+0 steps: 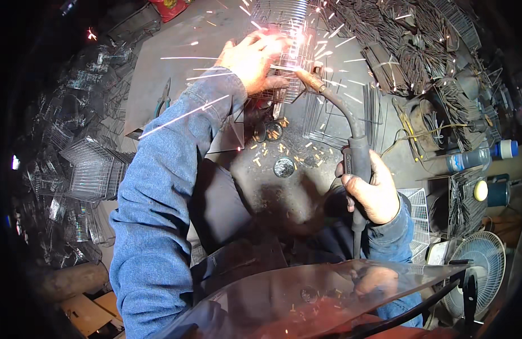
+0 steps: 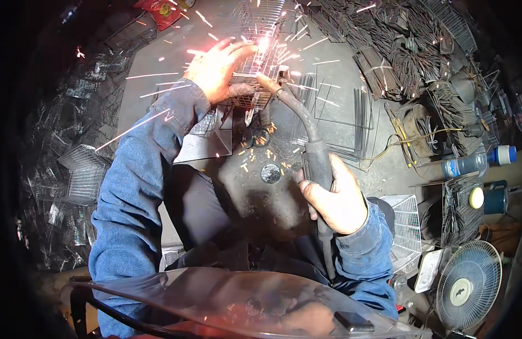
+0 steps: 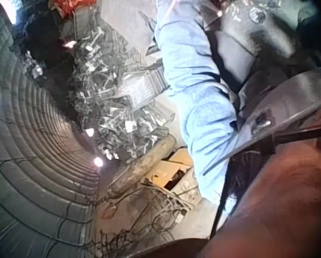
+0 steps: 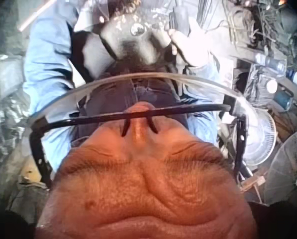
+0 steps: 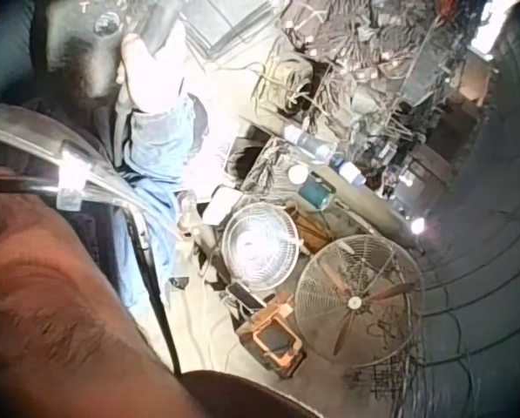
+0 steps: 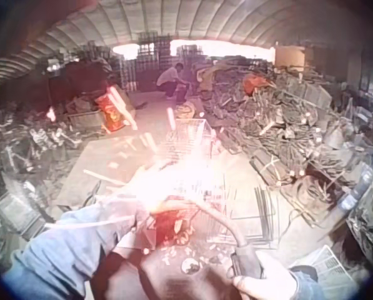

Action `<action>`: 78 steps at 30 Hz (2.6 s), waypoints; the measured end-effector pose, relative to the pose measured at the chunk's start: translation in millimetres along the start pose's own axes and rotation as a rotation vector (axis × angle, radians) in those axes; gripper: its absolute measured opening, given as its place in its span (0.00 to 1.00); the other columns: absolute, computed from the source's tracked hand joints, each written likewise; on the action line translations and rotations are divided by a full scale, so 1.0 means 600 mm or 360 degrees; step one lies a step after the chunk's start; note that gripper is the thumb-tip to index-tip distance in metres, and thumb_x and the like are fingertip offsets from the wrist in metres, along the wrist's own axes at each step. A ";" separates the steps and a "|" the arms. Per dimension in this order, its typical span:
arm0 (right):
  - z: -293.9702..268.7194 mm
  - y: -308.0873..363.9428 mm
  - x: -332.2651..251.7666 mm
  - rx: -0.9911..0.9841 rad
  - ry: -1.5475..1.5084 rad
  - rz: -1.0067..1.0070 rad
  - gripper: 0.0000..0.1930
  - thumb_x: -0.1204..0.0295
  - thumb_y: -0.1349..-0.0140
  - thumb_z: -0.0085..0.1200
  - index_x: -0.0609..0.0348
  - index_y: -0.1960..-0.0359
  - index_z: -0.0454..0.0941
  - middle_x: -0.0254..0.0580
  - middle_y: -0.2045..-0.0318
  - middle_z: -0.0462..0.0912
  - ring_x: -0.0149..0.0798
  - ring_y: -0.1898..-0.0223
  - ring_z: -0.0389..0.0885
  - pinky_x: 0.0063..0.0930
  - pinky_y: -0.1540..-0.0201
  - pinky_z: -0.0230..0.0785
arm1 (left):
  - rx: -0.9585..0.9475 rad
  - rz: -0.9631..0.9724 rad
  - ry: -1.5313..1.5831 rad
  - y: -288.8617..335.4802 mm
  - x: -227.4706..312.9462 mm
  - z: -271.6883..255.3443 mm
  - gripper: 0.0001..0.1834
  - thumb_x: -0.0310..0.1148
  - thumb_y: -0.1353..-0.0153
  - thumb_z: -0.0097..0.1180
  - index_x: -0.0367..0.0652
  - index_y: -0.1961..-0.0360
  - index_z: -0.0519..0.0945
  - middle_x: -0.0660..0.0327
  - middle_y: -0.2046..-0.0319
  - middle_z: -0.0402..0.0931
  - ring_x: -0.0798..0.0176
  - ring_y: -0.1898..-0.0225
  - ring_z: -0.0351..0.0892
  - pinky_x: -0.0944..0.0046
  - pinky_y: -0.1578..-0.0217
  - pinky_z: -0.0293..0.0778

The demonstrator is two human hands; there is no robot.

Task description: The person is welding together metal wire components to construct cages.

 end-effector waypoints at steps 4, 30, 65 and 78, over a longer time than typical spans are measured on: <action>-0.002 -0.001 0.005 -0.0001 -0.0003 0.0017 0.23 0.74 0.42 0.54 0.64 0.46 0.63 0.43 0.62 0.76 0.27 0.82 0.72 0.21 0.83 0.68 | -0.0133 -0.0121 -0.0035 0.002 -0.005 0.005 0.44 0.60 0.49 0.59 0.55 0.34 0.61 0.62 0.33 0.57 0.54 0.30 0.50 0.31 0.40 0.57; -0.018 -0.006 0.028 0.0047 -0.0204 0.0150 0.15 0.72 0.44 0.53 0.65 0.56 0.68 0.41 0.70 0.75 0.27 0.85 0.70 0.20 0.86 0.65 | 0.0146 -0.0094 -0.0007 0.002 0.001 -0.006 0.45 0.59 0.57 0.66 0.61 0.37 0.65 0.71 0.36 0.63 0.57 0.32 0.56 0.31 0.43 0.61; -0.030 -0.002 0.043 0.0009 -0.0245 0.0120 0.17 0.75 0.42 0.51 0.64 0.52 0.66 0.41 0.67 0.76 0.28 0.84 0.71 0.23 0.83 0.66 | 0.0123 -0.0155 0.0023 0.000 -0.001 0.000 0.46 0.61 0.55 0.64 0.56 0.36 0.64 0.69 0.34 0.61 0.57 0.32 0.55 0.32 0.42 0.59; -0.148 -0.075 0.054 0.0409 -0.0901 -0.0207 0.16 0.74 0.42 0.52 0.66 0.53 0.68 0.49 0.62 0.79 0.26 0.86 0.67 0.20 0.88 0.64 | -0.0330 -0.0048 0.0012 -0.050 0.096 -0.029 0.62 0.60 0.65 0.70 0.64 0.30 0.48 0.60 0.32 0.56 0.44 0.33 0.56 0.30 0.46 0.64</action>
Point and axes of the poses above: each hand's wrist, its own y-axis away from the middle knuckle, its own z-axis out of the palm, x = y × z, the point moved 7 cm from there along -y, towards the middle knuckle
